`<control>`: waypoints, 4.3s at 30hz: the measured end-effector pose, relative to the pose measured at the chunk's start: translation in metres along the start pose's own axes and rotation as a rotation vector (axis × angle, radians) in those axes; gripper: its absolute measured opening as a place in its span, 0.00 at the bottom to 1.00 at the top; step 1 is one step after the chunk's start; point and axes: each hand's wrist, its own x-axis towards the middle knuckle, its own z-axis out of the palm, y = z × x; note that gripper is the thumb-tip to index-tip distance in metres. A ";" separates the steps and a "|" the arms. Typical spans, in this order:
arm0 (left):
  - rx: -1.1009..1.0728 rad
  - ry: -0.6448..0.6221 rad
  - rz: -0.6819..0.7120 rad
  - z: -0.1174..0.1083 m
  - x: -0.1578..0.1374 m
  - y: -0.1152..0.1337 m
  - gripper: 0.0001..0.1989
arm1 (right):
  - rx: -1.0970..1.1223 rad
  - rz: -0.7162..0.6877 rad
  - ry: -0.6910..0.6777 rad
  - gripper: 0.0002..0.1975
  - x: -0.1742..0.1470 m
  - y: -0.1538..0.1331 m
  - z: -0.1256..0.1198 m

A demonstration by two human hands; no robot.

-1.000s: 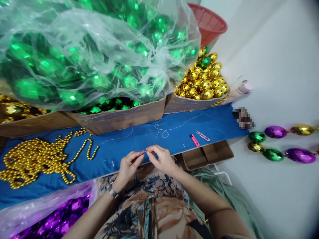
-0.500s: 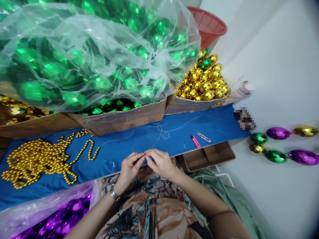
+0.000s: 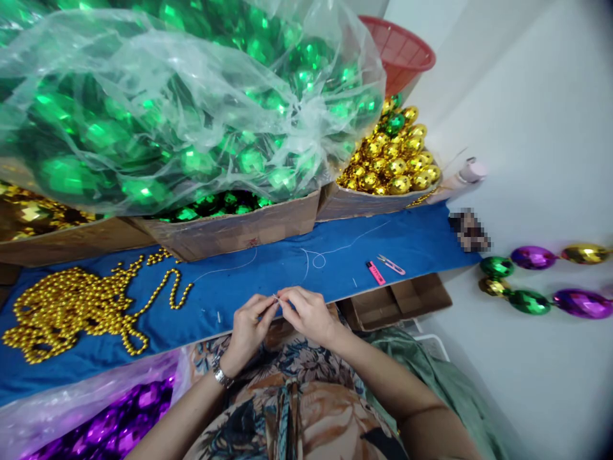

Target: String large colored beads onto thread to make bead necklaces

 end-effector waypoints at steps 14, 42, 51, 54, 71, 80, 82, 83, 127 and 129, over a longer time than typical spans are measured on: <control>0.044 -0.009 0.011 0.000 -0.003 0.007 0.10 | 0.016 0.009 0.051 0.10 -0.001 0.001 0.001; -0.069 -0.011 -0.046 0.004 -0.002 0.013 0.09 | 0.010 0.091 0.191 0.07 -0.005 -0.009 0.004; -0.042 -0.023 -0.023 0.008 -0.003 0.007 0.09 | -0.018 0.045 0.224 0.06 -0.003 -0.010 0.005; -0.034 -0.020 -0.016 0.008 -0.004 0.007 0.09 | -0.007 0.042 0.224 0.07 -0.003 -0.010 0.006; -0.058 -0.006 -0.016 0.008 -0.004 0.007 0.08 | -0.019 0.018 0.222 0.07 -0.003 -0.007 0.006; -0.073 -0.012 -0.030 0.008 -0.005 0.007 0.08 | -0.026 0.007 0.234 0.06 -0.003 -0.007 0.006; -0.071 -0.013 -0.033 0.008 -0.004 0.007 0.08 | -0.023 0.007 0.231 0.06 -0.003 -0.007 0.005; -0.070 -0.013 -0.034 0.008 -0.004 0.007 0.08 | -0.022 0.008 0.229 0.06 -0.003 -0.007 0.005; 0.335 -0.117 0.202 -0.006 -0.002 0.021 0.12 | -0.115 -0.083 -0.034 0.08 0.007 0.001 -0.013; 0.316 -0.100 0.212 -0.006 -0.002 0.022 0.12 | -0.103 -0.078 -0.036 0.08 0.006 0.000 -0.014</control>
